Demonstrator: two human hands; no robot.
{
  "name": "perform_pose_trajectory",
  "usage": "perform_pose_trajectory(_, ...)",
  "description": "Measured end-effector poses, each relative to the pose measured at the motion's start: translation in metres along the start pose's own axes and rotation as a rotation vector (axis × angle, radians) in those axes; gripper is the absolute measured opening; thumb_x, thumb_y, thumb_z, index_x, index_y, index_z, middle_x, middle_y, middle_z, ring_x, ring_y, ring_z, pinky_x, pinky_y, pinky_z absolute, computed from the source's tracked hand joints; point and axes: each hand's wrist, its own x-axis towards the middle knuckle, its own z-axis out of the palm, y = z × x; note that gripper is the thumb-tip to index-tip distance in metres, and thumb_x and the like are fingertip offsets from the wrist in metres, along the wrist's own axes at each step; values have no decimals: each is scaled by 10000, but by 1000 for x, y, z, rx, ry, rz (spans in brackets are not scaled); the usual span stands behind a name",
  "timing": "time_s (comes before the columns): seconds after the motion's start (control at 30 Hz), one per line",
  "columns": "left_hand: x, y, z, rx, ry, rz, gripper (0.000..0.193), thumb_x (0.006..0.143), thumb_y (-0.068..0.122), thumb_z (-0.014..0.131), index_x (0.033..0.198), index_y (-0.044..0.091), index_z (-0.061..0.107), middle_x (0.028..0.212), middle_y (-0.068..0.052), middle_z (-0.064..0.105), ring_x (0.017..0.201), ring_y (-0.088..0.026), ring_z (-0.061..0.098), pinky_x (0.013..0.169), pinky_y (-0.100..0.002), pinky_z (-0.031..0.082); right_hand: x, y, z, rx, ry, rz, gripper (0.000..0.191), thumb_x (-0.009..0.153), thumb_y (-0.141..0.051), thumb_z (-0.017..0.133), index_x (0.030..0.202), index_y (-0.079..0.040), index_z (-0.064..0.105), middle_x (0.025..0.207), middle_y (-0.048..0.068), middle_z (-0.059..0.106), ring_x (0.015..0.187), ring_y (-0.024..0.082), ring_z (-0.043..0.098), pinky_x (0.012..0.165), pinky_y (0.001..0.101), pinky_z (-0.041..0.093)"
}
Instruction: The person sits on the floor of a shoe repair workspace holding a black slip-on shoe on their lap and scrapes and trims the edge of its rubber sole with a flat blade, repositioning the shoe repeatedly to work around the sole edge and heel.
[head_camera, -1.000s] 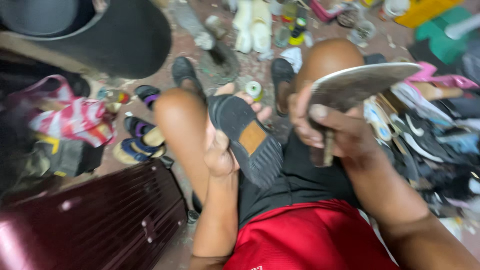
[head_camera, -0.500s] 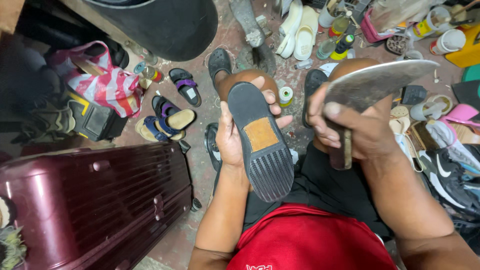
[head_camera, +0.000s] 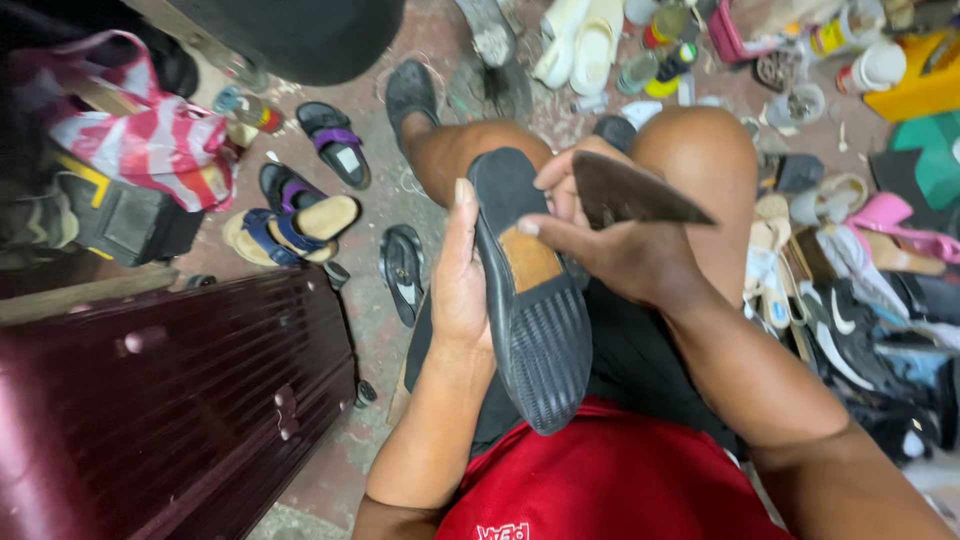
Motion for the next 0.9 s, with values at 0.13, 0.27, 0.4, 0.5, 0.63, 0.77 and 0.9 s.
perform_pose_trajectory(0.13,4,2,3,-28,104,-21,476,1089,453,466,1282,36,591,1119,-113,720,997,-215,703,901,-351,572,2,6,-1,131,-49,72,207,924,-6,743,1095,-42,633,850,-43,606,798,23,573,704,197,479)
perform_pose_trajectory(0.27,1,5,-2,69,1,-82,539,1130,522,475,1303,27,601,1055,-143,708,904,-229,696,827,-353,579,-1,11,-6,216,-79,108,220,921,33,710,1124,-25,650,851,-24,621,789,41,602,706,204,497)
perform_pose_trajectory(0.4,2,8,-9,83,37,-104,599,1108,539,447,1304,-7,602,1089,-168,701,937,-245,694,863,-380,602,-2,12,-9,390,-111,145,173,932,11,659,1102,-4,631,849,3,665,745,74,661,635,220,503)
perform_pose_trajectory(0.5,2,14,-13,68,-2,-112,601,1091,510,415,1325,-18,582,1171,-194,690,1007,-265,701,892,-426,603,-6,10,-11,482,-91,182,178,949,-52,648,1114,15,640,857,19,674,700,91,633,566,227,453)
perform_pose_trajectory(0.63,-5,29,-20,209,-58,35,609,1137,474,383,1370,-63,553,1240,-245,649,1075,-319,693,931,-486,588,-12,12,-20,442,-76,81,227,978,-99,684,1158,34,647,775,31,609,653,103,558,598,244,437)
perform_pose_trajectory(0.77,-9,57,-31,326,-82,169,608,1126,443,363,1371,-83,544,1285,-248,643,1093,-333,690,978,-477,580,-2,27,-24,573,-36,141,241,968,-108,697,1149,37,634,818,63,597,654,119,541,561,250,427)
perform_pose_trajectory(0.9,-8,90,-49,424,-86,259,601,1123,422,366,1378,-92,546,1291,-246,646,1094,-323,685,989,-457,570,8,45,-23,773,-63,223,266,985,-127,684,1167,59,629,830,108,591,660,147,540,553,256,432)
